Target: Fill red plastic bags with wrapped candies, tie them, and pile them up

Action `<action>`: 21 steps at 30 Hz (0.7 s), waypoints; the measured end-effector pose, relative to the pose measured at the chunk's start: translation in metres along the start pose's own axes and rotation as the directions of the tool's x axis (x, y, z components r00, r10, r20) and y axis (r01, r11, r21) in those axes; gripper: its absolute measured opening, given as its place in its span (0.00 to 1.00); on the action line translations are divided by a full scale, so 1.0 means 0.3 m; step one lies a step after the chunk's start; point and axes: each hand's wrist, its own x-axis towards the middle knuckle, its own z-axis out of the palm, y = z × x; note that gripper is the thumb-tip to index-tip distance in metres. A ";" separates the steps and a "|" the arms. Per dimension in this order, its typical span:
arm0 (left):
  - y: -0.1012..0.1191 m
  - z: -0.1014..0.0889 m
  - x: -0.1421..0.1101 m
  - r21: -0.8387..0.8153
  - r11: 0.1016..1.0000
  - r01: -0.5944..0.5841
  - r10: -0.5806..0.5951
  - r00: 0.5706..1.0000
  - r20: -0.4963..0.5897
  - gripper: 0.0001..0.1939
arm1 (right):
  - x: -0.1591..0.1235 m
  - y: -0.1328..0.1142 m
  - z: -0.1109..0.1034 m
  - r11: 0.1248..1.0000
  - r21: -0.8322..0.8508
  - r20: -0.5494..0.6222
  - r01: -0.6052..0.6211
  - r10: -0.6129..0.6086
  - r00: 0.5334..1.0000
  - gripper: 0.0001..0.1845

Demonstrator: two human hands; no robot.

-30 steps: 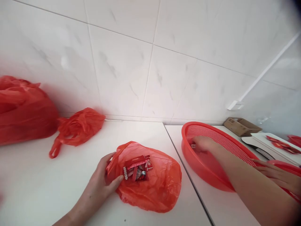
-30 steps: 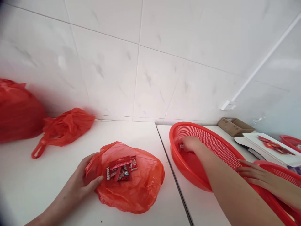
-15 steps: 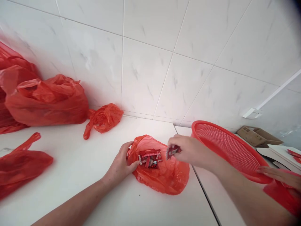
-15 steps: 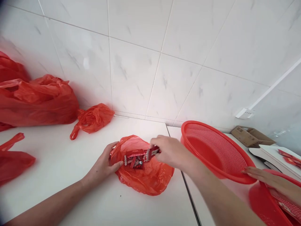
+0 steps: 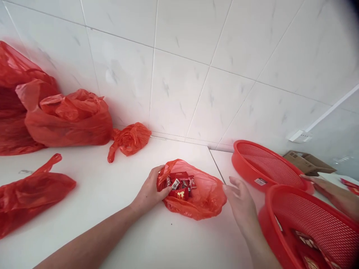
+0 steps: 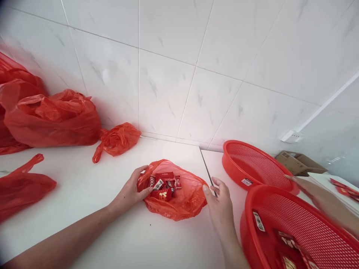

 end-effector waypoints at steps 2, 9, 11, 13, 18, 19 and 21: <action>-0.003 0.002 -0.001 0.024 1.000 0.002 -0.002 1.000 -0.026 0.31 | -0.023 0.055 0.032 0.992 0.076 0.000 -0.104 0.104 0.995 0.39; 0.024 -0.044 0.009 0.092 0.990 0.102 -0.082 0.977 -0.198 0.26 | -0.070 0.135 0.058 0.871 0.357 0.090 -0.336 0.326 0.941 0.48; 0.050 -0.061 0.030 0.027 0.988 0.150 -0.145 0.979 -0.144 0.18 | -0.086 0.132 0.049 0.761 0.479 0.277 -0.437 0.342 0.898 0.39; 0.088 -0.070 0.065 -0.164 0.962 0.217 -0.223 0.975 -0.019 0.13 | -0.089 0.119 0.044 0.625 0.559 0.491 -0.545 0.281 0.825 0.27; 0.255 -0.097 0.207 -0.550 0.818 0.168 -0.153 0.986 0.074 0.12 | 0.009 0.017 0.002 0.464 0.744 0.483 -0.481 0.124 0.867 0.17; 0.300 -0.109 0.236 -0.568 0.814 0.123 -0.119 0.992 0.045 0.12 | 0.039 -0.016 -0.018 0.459 0.786 0.426 -0.414 0.083 0.901 0.17; 0.393 -0.141 0.281 -0.613 0.790 0.013 -0.034 0.999 -0.023 0.11 | 0.093 -0.084 -0.067 0.433 0.863 0.295 -0.260 -0.015 0.955 0.16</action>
